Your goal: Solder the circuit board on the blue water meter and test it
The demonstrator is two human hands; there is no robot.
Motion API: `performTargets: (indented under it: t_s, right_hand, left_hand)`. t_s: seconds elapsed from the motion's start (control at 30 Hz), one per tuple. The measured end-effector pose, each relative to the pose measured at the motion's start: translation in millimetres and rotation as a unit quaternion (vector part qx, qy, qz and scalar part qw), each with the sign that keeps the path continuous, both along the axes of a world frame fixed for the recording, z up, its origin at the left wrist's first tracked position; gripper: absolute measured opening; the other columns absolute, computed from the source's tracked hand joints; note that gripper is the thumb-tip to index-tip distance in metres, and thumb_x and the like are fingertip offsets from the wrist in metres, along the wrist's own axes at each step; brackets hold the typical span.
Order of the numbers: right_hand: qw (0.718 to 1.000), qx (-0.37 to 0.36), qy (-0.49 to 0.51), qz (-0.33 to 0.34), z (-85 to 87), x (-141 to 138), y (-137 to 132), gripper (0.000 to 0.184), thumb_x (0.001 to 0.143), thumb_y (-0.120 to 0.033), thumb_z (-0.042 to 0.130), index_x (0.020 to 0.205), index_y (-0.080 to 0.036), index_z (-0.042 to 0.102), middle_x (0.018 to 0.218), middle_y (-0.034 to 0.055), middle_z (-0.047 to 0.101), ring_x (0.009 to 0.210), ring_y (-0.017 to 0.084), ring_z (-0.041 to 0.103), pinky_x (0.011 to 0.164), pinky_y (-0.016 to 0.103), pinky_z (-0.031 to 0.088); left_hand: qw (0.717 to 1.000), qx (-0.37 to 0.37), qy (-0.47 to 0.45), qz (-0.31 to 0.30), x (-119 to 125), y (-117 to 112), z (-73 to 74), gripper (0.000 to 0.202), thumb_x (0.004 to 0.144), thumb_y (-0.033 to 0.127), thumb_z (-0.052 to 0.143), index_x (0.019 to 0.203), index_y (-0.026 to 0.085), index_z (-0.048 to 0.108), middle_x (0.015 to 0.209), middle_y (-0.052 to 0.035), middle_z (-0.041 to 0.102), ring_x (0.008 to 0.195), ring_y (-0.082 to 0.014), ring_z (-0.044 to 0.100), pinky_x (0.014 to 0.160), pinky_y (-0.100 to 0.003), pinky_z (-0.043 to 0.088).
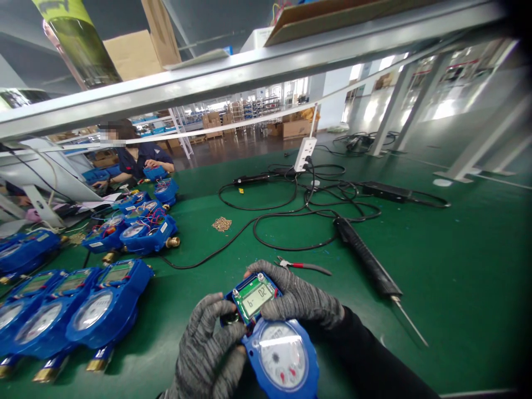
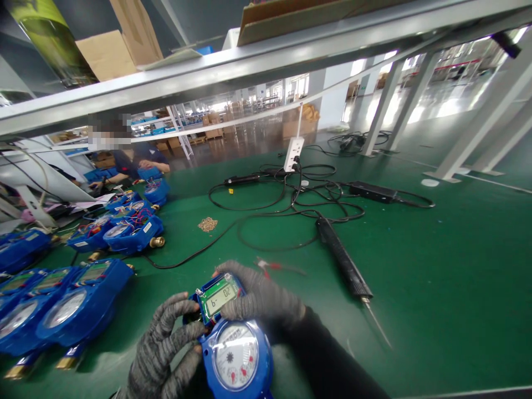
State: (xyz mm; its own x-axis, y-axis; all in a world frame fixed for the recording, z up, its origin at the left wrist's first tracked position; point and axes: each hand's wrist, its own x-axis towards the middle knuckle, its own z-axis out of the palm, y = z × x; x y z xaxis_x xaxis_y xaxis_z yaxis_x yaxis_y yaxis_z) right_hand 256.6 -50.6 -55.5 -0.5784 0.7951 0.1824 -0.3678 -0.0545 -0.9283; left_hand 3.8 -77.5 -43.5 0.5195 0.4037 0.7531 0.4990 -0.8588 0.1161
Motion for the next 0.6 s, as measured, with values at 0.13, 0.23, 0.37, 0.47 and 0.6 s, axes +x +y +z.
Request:
performTargets:
  t_s: [0.13,0.23,0.37,0.47,0.6]
  right_hand:
    - [1.0,0.006,0.001,-0.002,-1.3,1.0,2.5,0.072,0.08,-0.034,0.094,0.136,-0.023,0.05,0.122,0.0111,0.061,0.107,0.03,0.061,0.088,0.04,0.052]
    - [1.0,0.015,-0.005,-0.001,-0.5,-0.6,3.3,0.072,0.08,-0.034,0.094,0.136,-0.023,0.05,0.123,0.0113,0.06,0.108,0.03,0.06,0.088,0.039,0.052]
    - [1.0,0.023,-0.011,0.0,2.4,-2.9,2.6,0.07,0.083,-0.041,0.092,0.137,-0.024,0.05,0.121,0.0106,0.06,0.107,0.03,0.06,0.086,0.039,0.051]
    - [0.999,0.031,-0.021,-0.003,3.6,-1.1,2.5,0.069,0.084,-0.043,0.091,0.136,-0.024,0.051,0.119,0.0105,0.061,0.106,0.031,0.06,0.086,0.04,0.051]
    - [0.998,0.044,-0.039,-0.012,4.2,3.4,3.7,0.07,0.081,-0.039,0.093,0.136,-0.025,0.053,0.122,0.0103,0.059,0.109,0.031,0.058,0.09,0.04,0.05]
  left_hand:
    - [0.999,-0.023,0.035,-0.007,-2.2,2.0,6.2,0.014,0.091,0.02,0.056,0.098,0.024,0.068,0.132,-0.0088,0.054,0.143,-0.0301,0.038,0.119,-0.055,0.031]
    - [0.994,-0.024,0.106,-0.026,-4.7,3.6,22.1,0.014,0.089,0.016,0.058,0.098,0.021,0.067,0.146,-0.0109,0.048,0.147,-0.0325,0.032,0.124,-0.061,0.016]
    - [0.991,-0.038,0.121,-0.049,-10.2,6.1,28.8,0.017,0.089,0.014,0.06,0.105,0.022,0.064,0.148,-0.0091,0.047,0.148,-0.0264,0.032,0.127,-0.049,0.018]
    - [0.997,-0.04,0.033,-0.048,-13.7,5.5,20.7,0.032,0.088,0.009,0.062,0.117,0.021,0.057,0.143,-0.0087,0.051,0.145,-0.0231,0.037,0.123,-0.04,0.031]
    - [0.994,-0.105,-0.018,-0.04,-13.3,0.9,13.1,0.031,0.089,0.007,0.06,0.116,0.023,0.055,0.147,-0.0074,0.05,0.147,-0.0222,0.037,0.119,-0.038,0.039]
